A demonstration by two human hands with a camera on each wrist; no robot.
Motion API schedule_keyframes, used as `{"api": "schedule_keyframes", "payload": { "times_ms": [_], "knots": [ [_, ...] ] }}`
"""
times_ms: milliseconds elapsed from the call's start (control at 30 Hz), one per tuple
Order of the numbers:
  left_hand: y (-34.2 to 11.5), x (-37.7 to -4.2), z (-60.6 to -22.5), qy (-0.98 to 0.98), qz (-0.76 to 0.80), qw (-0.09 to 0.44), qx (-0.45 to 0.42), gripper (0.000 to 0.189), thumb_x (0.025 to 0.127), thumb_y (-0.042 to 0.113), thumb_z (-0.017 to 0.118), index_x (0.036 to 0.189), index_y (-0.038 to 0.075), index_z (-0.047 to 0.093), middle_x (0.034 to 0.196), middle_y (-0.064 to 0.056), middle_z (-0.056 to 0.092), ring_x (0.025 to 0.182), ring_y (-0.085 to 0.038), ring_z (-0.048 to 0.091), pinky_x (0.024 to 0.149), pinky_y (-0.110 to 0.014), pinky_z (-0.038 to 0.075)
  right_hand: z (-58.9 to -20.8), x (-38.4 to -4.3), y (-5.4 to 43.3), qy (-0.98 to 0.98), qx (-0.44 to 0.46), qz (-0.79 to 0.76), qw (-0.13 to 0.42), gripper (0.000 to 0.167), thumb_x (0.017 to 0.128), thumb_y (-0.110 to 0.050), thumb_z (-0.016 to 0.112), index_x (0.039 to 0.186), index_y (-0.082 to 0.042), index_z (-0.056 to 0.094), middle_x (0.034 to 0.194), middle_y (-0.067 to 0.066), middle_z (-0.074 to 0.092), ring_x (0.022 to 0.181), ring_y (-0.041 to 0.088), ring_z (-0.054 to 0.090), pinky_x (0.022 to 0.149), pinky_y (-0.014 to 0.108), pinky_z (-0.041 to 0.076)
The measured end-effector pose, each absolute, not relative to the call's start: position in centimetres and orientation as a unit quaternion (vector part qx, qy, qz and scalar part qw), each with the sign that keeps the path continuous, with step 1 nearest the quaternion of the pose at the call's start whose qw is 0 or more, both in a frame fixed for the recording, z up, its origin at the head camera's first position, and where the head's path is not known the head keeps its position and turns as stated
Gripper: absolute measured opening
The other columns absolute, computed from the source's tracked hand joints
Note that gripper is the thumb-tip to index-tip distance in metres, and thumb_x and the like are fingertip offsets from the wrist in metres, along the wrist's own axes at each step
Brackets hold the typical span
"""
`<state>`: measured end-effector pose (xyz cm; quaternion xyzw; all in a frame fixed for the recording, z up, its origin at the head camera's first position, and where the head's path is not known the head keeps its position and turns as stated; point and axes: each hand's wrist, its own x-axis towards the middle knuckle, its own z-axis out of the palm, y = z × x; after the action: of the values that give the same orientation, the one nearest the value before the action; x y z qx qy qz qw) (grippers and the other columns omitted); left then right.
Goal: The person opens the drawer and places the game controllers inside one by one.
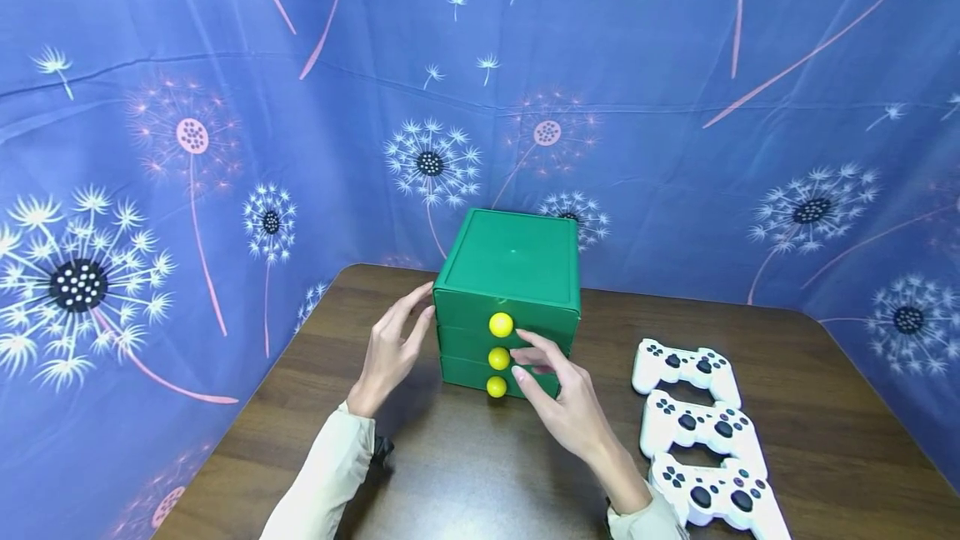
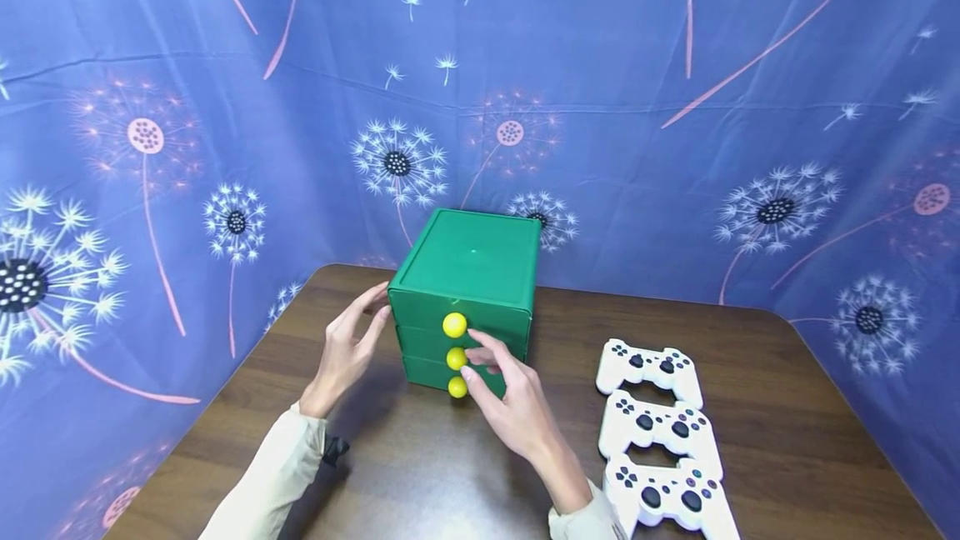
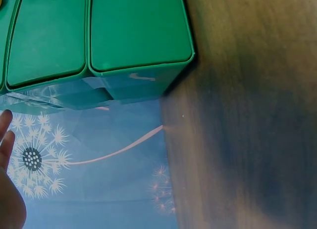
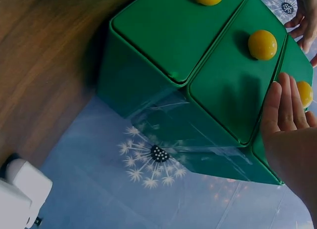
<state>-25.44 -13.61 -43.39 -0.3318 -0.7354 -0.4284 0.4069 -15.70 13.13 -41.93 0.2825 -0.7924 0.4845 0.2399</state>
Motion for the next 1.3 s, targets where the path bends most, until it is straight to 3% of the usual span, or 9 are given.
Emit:
{"api": "schedule_keyframes", "payload": {
  "times_ms": [200,700,933,1300],
  "knots": [
    [-13.7,-25.8,-43.1,-0.72,-0.442,0.403,-0.351,0.048,0.092,-0.015,0.068,0.137,0.001,0.063,0.118,-0.014,0.072,0.101,-0.028,0.071,0.087,-0.032,0.057,-41.7,-16.2,12.4,-0.782,0.286,0.501,0.235,0.049,0.1,-0.002,0.068,0.146,-0.012,0.056,0.117,0.009,0.074,0.108,0.024,0.071,0.087,0.043,0.059],
    [-13.7,-26.3,-42.7,-0.704,-0.459,0.4,-0.364,0.045,0.09,-0.018,0.068,0.132,-0.001,0.066,0.118,-0.015,0.073,0.1,-0.027,0.072,0.091,-0.024,0.055,-41.7,-17.5,11.2,-0.766,0.279,0.533,0.227,0.047,0.1,-0.003,0.068,0.144,-0.013,0.057,0.113,0.013,0.074,0.104,0.025,0.071,0.089,0.043,0.059],
    [-13.5,-26.4,-42.8,-0.697,-0.457,0.411,-0.37,0.048,0.088,-0.021,0.069,0.131,-0.002,0.066,0.118,-0.015,0.073,0.1,-0.027,0.072,0.09,-0.025,0.056,-41.4,-18.2,10.9,-0.765,0.272,0.534,0.235,0.044,0.099,-0.006,0.071,0.141,-0.013,0.061,0.105,0.009,0.076,0.097,0.017,0.072,0.088,0.035,0.06],
    [-13.3,-26.4,-42.7,-0.693,-0.453,0.419,-0.372,0.044,0.086,-0.024,0.069,0.127,-0.009,0.065,0.119,-0.016,0.072,0.1,-0.029,0.072,0.09,-0.024,0.055,-41.0,-18.9,10.3,-0.758,0.263,0.541,0.252,0.035,0.098,-0.007,0.074,0.132,-0.01,0.068,0.095,0.008,0.077,0.084,0.018,0.073,0.079,0.03,0.061]
  ]
}}
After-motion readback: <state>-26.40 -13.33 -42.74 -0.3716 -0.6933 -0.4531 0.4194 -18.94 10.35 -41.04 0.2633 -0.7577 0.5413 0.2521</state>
